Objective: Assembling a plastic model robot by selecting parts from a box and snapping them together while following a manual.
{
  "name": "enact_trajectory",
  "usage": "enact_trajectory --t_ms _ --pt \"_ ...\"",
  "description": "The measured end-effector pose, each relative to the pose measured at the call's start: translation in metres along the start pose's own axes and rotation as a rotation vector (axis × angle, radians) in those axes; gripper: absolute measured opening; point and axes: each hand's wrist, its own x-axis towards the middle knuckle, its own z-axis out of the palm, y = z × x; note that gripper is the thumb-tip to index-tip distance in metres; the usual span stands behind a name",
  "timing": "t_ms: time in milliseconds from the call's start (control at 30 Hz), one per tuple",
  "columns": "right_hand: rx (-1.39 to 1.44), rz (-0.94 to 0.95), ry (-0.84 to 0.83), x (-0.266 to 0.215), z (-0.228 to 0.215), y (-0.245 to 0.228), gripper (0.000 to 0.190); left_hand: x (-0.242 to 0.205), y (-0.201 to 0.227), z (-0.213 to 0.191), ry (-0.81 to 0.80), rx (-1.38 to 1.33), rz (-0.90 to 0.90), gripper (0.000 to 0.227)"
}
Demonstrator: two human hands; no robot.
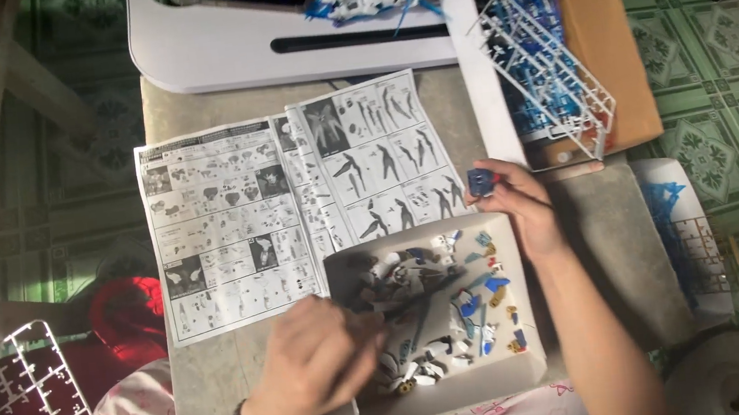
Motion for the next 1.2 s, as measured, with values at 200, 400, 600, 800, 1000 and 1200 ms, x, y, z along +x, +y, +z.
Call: enact_trajectory --t_ms 200,400,600,800,1000,1200 --pt "0.043 0.033 -0.009 0.0 -0.005 0.001 0.043 -0.002 0.001 -0.01 0.138 -0.117 0.058 0.019" --pt "0.065 0.075 -0.001 -0.003 -0.012 0.003 0.042 0.0 0.018 -0.005 0.296 -0.149 -0.163 0.013" --pt "0.042 0.075 -0.047 -0.004 -0.022 0.006 0.042 -0.066 0.002 0.017 0.067 -0.283 0.019 0.007" --pt "-0.039 0.113 0.013 -0.008 -0.03 0.009 0.043 -0.089 -0.001 0.007 -0.413 -0.689 -0.341 0.018" --pt "-0.06 0.094 -0.014 -0.006 -0.03 0.008 0.043 -0.146 -0.005 0.038 -0.711 -1.028 -0.878 0.017" --pt "-0.096 0.104 0.008 -0.008 -0.021 0.003 0.043 -0.082 -0.004 0.009 -0.321 -0.816 -0.343 0.012"
